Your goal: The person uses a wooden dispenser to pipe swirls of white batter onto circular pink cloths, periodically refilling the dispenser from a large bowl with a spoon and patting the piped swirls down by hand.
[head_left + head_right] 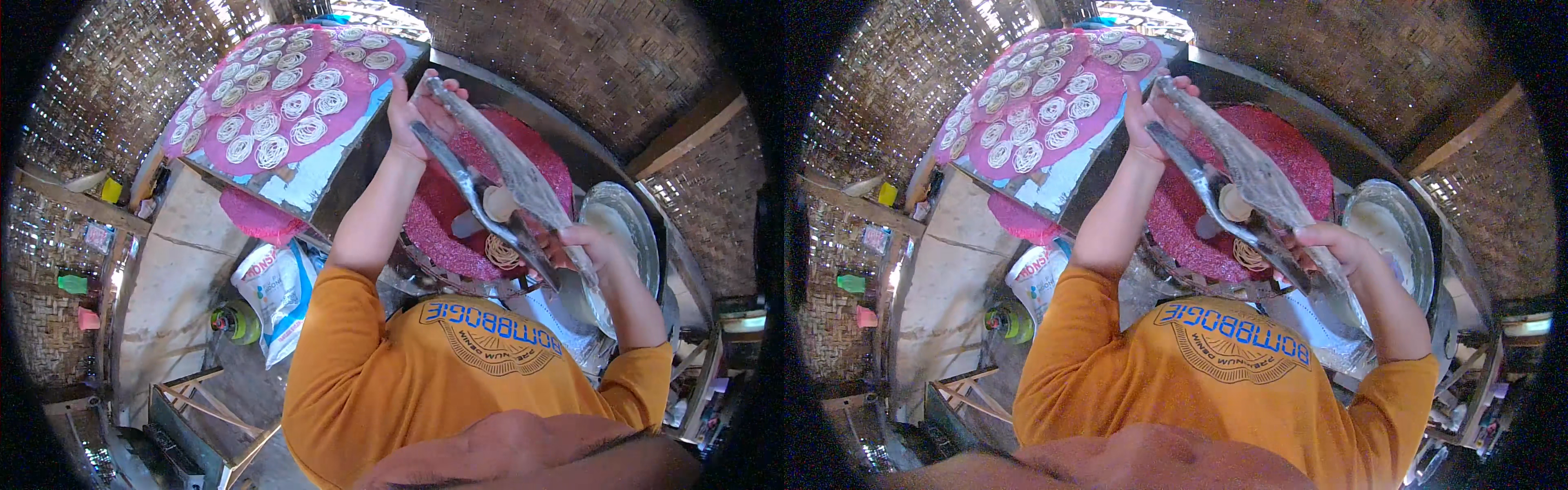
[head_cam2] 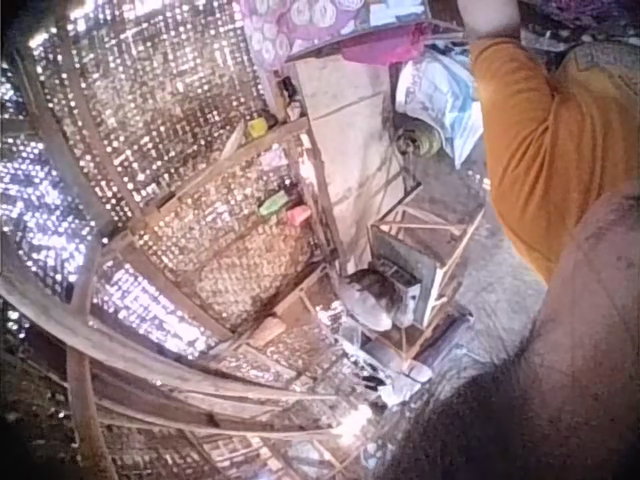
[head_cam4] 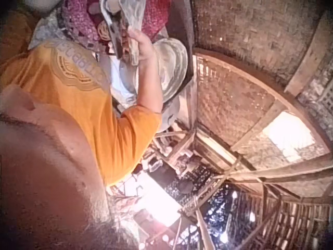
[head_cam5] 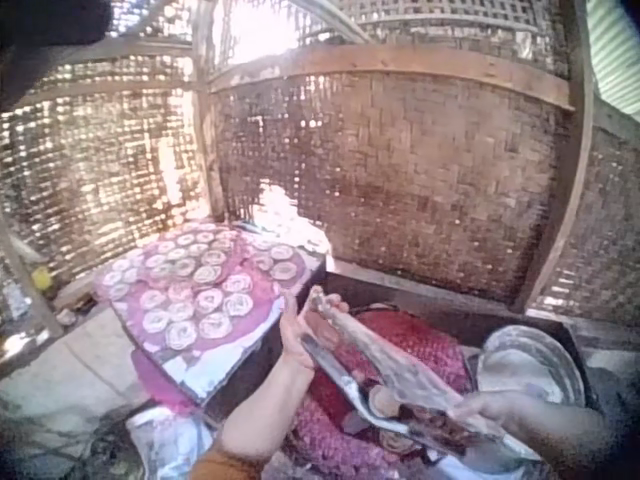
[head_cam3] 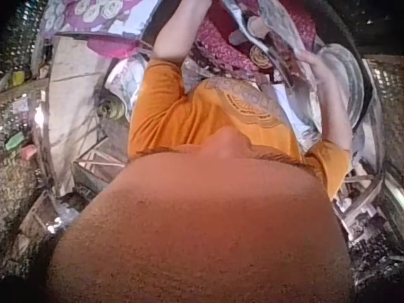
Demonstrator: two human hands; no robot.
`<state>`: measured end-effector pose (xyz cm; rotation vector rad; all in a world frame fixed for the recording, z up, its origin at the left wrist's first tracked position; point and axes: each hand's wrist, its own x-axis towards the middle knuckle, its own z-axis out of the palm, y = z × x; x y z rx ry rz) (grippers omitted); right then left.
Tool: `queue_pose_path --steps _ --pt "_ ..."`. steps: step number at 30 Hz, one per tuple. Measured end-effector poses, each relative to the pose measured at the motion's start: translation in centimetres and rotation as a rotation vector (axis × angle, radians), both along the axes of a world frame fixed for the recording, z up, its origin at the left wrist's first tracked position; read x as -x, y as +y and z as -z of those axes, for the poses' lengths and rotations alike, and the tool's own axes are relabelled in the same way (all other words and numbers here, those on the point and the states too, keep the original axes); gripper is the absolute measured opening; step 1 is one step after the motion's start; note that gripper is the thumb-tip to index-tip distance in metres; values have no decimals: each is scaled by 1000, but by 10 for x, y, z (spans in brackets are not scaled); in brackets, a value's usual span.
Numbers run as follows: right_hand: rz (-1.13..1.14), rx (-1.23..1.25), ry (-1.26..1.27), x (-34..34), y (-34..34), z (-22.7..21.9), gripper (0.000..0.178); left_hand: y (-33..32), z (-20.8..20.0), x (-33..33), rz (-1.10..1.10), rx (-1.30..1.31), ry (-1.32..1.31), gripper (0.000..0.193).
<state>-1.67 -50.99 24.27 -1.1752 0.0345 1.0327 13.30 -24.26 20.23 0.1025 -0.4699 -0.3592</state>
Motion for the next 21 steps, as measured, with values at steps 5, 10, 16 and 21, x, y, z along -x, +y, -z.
queue_pose_path --steps 5,10,16,21 --pt "-67 93 -79 11 23 -18 63 13 10 15 -37 54 -11 46" --pt "-121 300 -253 20 7 -46 67 -3 -8 37 -101 102 19 49" --pt "-197 339 -404 9 33 -65 69 26 -40 34 -140 92 -121 49" --pt "-256 320 -318 21 16 -56 73 21 -35 59 -99 125 -183 43"
